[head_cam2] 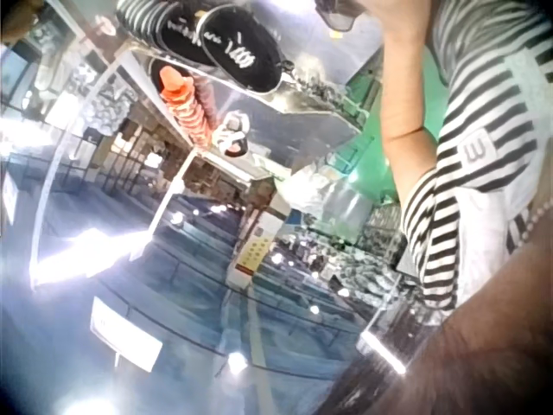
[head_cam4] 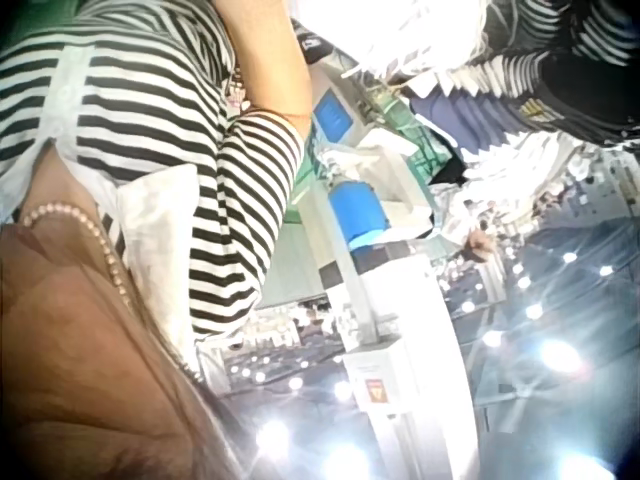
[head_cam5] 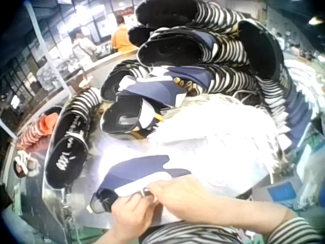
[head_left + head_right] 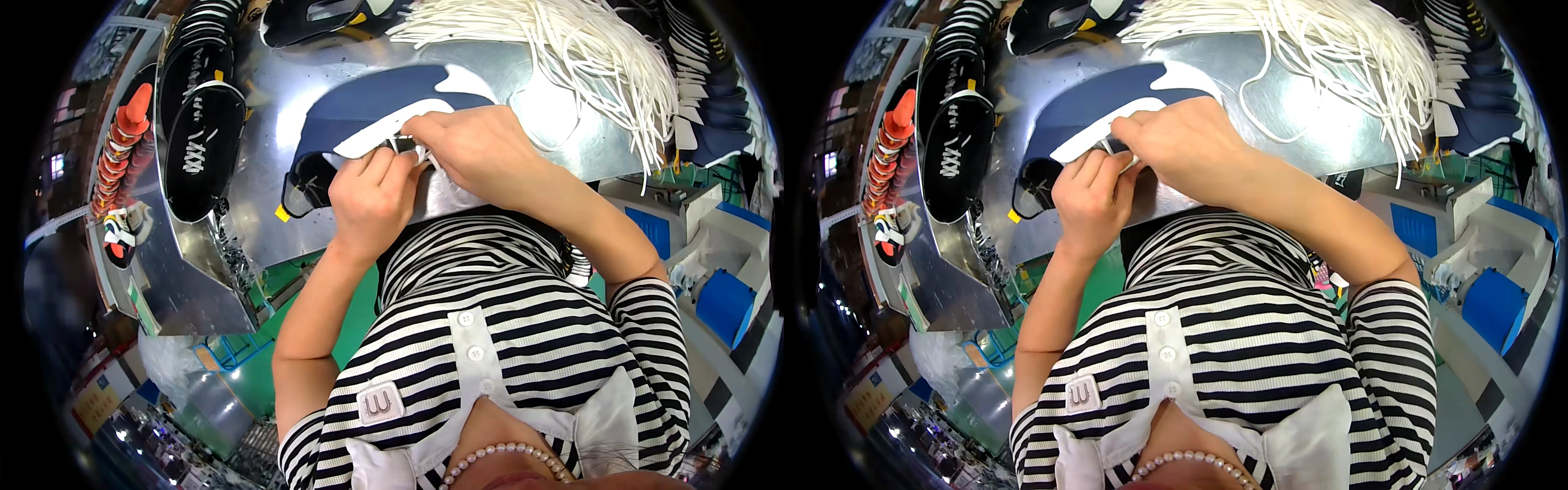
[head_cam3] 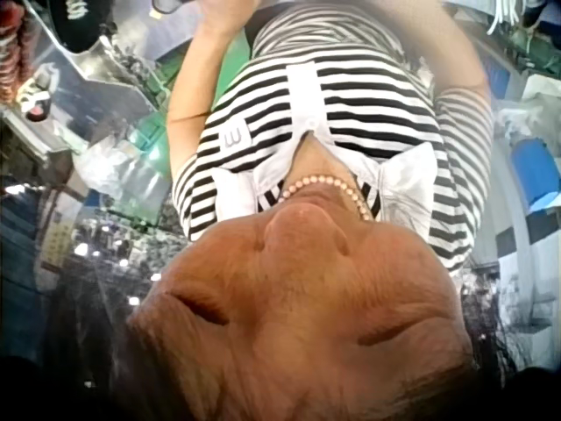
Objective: The person laces a blue and white shoe by hand, threading white laces through the eyelets and pulling them tight. The person repeatedly picks up shoes from a pile on the metal table, laces them, and places them back down.
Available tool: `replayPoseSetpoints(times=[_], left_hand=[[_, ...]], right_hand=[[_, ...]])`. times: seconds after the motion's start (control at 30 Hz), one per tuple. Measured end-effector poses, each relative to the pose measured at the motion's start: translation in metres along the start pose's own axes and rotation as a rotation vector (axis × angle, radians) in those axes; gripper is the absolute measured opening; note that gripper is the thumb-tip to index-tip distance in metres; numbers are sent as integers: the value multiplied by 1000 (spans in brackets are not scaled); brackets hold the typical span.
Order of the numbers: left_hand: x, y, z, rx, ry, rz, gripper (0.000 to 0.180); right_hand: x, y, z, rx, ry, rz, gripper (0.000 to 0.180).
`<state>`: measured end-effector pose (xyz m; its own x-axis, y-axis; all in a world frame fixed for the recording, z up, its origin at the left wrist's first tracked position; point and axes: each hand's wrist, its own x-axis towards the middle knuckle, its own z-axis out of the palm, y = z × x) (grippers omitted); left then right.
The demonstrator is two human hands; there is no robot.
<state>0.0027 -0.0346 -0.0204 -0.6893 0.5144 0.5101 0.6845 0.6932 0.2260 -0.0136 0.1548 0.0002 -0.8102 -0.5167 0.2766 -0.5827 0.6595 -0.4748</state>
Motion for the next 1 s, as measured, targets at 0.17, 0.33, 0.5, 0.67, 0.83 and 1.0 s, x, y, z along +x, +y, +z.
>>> replayPoseSetpoints(times=[0.17,0.33,0.5,0.67,0.83,1.0], left_hand=[[-7,-5,6,-34,65,13,18],[-5,-9,5,-120,-1,-13,19],[-2,-7,0,-160,-38,-1,22],[-5,-6,-6,-225,-46,-180,43],[-3,-11,-15,-595,-62,-833,57],[6,-11,-5,-245,-54,-793,54]], right_hand=[[16,1,4,62,-195,177,19],[30,30,7,627,-4,270,18],[38,83,-100,778,546,-9,19],[15,29,3,1056,176,452,17],[29,20,29,1045,103,479,16],[40,23,42,764,45,432,18]])
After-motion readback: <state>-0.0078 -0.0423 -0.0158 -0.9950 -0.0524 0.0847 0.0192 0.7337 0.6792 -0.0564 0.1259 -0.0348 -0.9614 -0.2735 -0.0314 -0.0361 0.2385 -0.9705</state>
